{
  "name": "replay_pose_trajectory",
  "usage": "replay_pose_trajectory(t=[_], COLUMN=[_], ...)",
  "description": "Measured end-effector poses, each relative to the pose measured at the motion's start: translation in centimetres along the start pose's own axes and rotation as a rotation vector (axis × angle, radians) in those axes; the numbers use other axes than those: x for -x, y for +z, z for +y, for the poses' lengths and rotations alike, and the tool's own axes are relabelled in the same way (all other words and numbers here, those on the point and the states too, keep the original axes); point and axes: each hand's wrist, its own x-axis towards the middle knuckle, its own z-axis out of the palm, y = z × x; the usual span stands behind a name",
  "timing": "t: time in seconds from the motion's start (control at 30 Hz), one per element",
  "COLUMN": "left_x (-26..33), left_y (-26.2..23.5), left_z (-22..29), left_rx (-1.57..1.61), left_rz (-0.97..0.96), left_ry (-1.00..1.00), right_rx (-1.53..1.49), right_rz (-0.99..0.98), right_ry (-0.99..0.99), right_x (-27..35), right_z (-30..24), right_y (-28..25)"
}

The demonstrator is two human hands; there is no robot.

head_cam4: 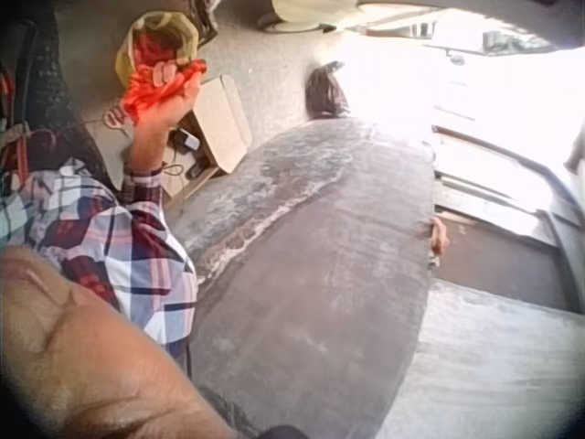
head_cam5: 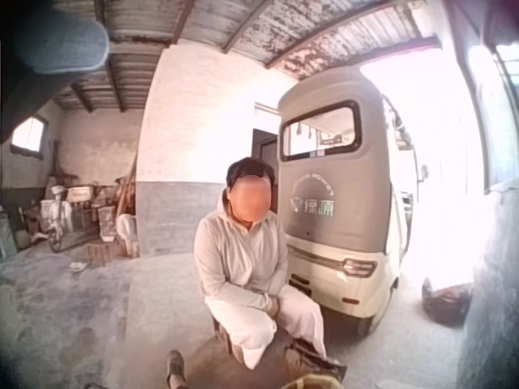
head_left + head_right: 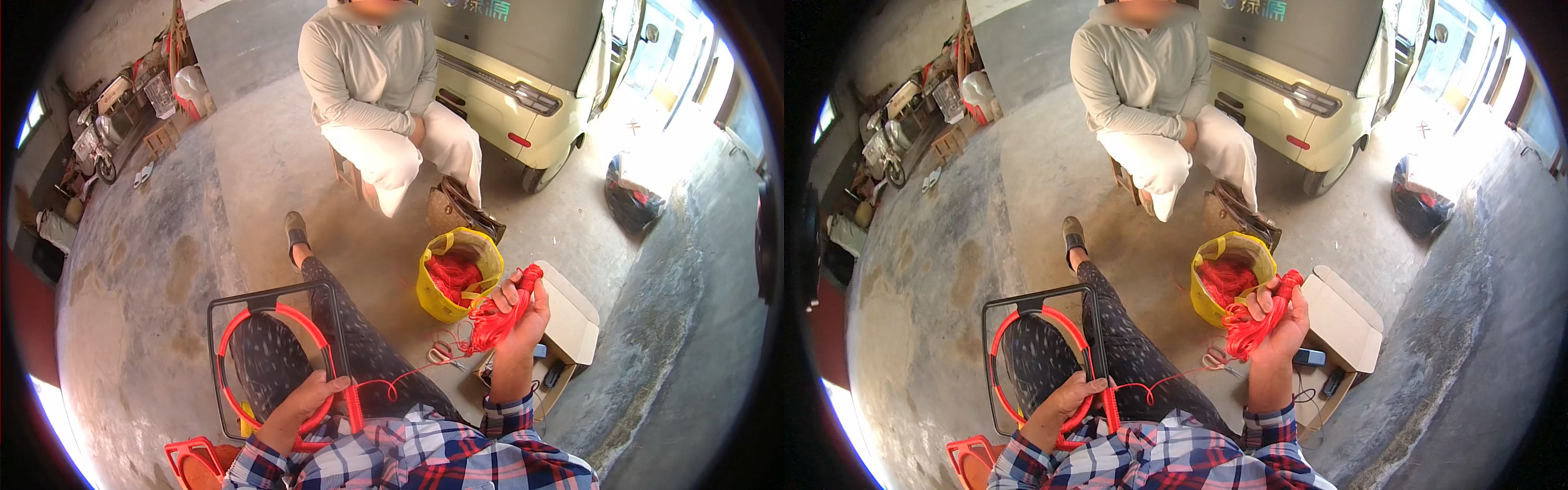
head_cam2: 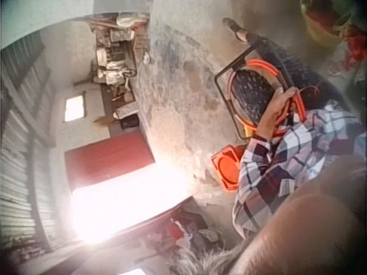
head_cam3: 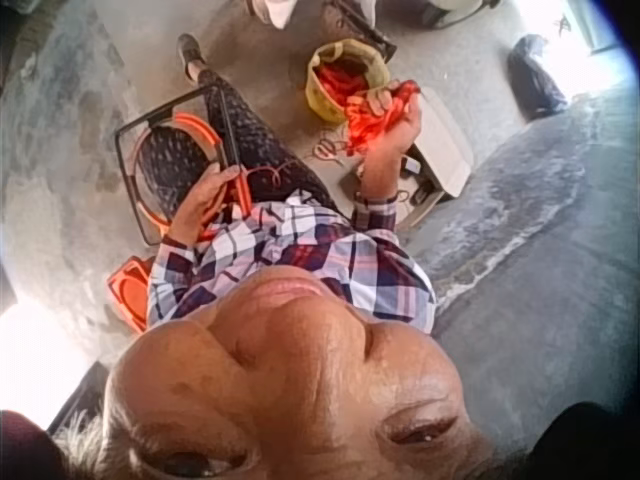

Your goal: Winding red wire onto a circular black plastic frame.

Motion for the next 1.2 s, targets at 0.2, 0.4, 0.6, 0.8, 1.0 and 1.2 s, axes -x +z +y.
replay_pose_trajectory(t=[0.2,0.4,0.6,0.8,1.0,1.2], left_x=[-0.2,-0.6,-0.2,-0.5,-0.2,-0.1], left_y=[-0.1,-0.5,0.1,-1.0,0.2,-0.1], left_z=[0.0,-0.6,0.0,-0.4,0.1,-0.1], left_rx=[-0.025,-0.03,-0.02,-0.057,-0.013,0.004], left_rz=[-0.009,0.001,0.01,-0.031,0.039,0.009], left_ry=[0.022,0.013,-0.009,-0.049,-0.042,-0.029], right_rx=[-0.032,-0.008,0.058,0.08,0.155,0.112], right_rz=[-0.002,0.041,0.051,0.084,0.157,0.126], right_ry=[0.054,0.111,0.135,0.245,0.399,0.272], right_x=[-0.1,-0.3,-0.3,0.0,0.4,-0.5], right_z=[0.8,1.9,3.0,4.9,8.4,5.4], right_y=[-0.1,-0.5,-0.7,-0.2,-2.8,-2.1])
